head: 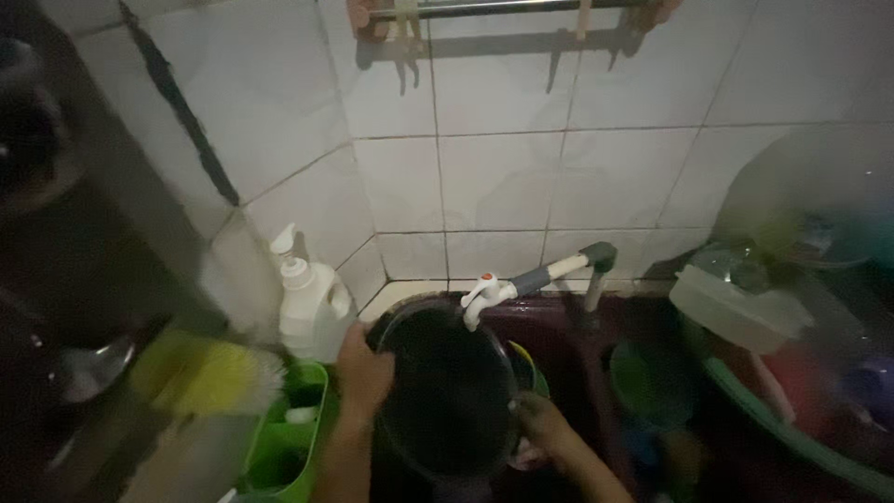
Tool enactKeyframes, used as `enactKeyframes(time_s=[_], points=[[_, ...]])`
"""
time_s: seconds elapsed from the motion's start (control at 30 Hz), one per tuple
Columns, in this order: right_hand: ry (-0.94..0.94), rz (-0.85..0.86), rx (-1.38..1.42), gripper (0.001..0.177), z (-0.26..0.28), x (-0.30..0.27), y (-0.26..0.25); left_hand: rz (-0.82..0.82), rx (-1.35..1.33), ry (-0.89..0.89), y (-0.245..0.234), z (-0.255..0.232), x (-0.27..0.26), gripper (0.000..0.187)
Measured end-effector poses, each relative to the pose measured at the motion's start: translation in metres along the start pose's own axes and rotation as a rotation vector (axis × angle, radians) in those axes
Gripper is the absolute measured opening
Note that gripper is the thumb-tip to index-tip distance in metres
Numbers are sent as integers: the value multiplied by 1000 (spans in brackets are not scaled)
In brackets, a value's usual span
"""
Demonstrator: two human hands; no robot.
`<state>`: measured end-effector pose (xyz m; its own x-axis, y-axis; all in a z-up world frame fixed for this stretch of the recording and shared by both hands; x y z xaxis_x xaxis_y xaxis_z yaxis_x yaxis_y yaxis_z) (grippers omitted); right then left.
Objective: The person scoops cooked rice from a rice cooker into a purple bowl using a plastic rice paddle, then unplugs the cooker. They remove the inner pot, carry it to the kitchen sink, and rinse and scrub the pot under running water.
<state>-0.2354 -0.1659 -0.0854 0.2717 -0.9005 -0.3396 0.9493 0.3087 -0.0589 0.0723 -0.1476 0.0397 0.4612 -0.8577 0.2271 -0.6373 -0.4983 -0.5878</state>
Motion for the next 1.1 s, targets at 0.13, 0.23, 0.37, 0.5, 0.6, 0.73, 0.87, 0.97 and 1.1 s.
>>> enactKeyframes(time_s=[0.13, 0.23, 0.37, 0.5, 0.6, 0.73, 0.87, 0.97, 1.1], points=[[-279, -416, -407, 74, 0, 29, 12, -73, -77, 27, -10, -21, -17, 50], [-855, -624, -375, 29, 7, 62, 25, -39, -165, -87, 0, -14, -15, 44], [-667, -365, -597, 20, 13, 155, 43, -56, -209, -267, 39, 19, -17, 43], [-685, -80, -1017, 20, -5, 202, 50, -58, -240, -203, 80, 53, -25, 58], [-528, -183, -907, 22, -15, 208, 48, 26, -308, -295, 103, 66, -25, 59], [-423, -169, -886, 24, -35, 193, 55, 88, -452, -454, 113, 63, -18, 61], [-244, 423, -698, 27, -57, 176, 57, 117, -649, -472, 106, 58, -13, 62], [-220, 288, -764, 29, -56, 175, 37, 52, -586, -347, 99, 54, -9, 64], [-106, 359, -898, 32, -55, 166, 21, -57, -412, -204, 88, 48, 1, 68]])
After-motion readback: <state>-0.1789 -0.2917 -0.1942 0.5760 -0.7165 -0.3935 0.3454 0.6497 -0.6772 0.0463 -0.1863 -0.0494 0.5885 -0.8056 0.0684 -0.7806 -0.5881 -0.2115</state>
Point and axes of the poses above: each hand's wrist, its own x-axis towards the middle knuckle, its own y-axis out of the palm, z = x × y, the point moved 1 cm from there along x, towards the middle knuckle, and after that the axes turned 9 degrees about x, right-handed, at the moved point
